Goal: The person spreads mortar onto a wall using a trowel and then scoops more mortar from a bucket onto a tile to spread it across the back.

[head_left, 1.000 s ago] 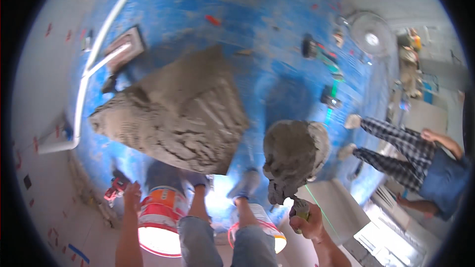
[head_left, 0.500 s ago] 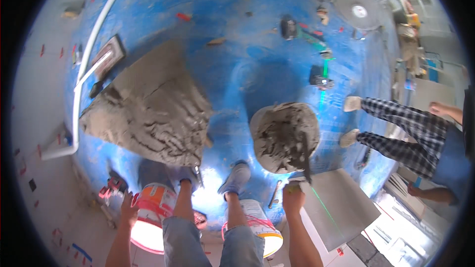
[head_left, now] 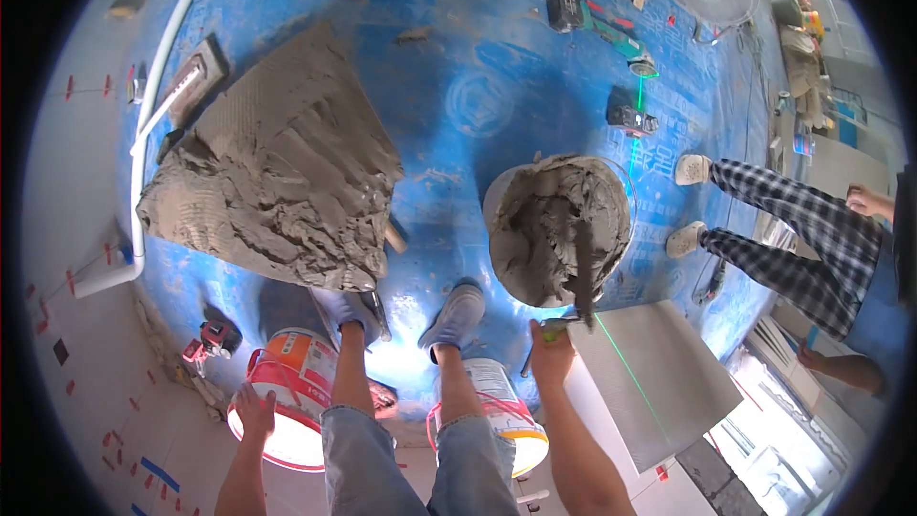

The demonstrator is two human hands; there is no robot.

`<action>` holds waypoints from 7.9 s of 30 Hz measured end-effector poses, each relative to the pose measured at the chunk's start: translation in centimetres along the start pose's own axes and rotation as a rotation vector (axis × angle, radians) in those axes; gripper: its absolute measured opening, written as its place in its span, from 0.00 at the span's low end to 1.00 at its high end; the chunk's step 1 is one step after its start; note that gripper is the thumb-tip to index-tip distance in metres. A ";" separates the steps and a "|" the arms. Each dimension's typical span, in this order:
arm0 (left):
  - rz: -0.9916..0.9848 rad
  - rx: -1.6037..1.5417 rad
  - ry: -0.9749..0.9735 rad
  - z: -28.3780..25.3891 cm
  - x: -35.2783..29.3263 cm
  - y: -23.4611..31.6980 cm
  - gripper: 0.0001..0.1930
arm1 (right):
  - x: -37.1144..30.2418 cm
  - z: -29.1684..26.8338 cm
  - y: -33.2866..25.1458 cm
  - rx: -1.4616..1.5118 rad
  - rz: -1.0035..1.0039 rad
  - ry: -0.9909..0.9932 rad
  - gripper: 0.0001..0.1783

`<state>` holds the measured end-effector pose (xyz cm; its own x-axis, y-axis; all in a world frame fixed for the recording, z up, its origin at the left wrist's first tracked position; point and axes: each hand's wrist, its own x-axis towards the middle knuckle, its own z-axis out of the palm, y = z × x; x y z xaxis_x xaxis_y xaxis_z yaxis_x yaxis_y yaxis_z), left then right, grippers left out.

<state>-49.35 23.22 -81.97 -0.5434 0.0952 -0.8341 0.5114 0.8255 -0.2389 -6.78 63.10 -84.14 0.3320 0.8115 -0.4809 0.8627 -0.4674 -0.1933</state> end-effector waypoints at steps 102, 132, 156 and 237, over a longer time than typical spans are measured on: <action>0.051 -1.902 -0.485 -9.2 -1.2 11.4 0.46 | -0.3 -7.9 -1.7 -0.282 -0.312 -0.094 0.12; -0.121 -1.960 -0.411 -10.6 -4.5 -5.9 0.42 | -1.9 4.4 -63.4 -1.566 -1.398 0.015 0.07; -0.136 -2.518 -0.167 -17.9 21.3 4.7 0.38 | -18.4 23.9 -52.6 -0.008 -0.474 -1.012 0.06; -0.057 -2.548 -0.730 -6.9 7.5 26.1 0.55 | 3.6 7.4 -31.4 -0.681 -0.962 -0.664 0.18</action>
<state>-44.68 49.27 -91.07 -0.1034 0.3904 -0.9148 -0.9483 -0.3161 -0.0277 -35.50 78.11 -86.11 -0.5838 0.3044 -0.7527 0.7276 0.6074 -0.3187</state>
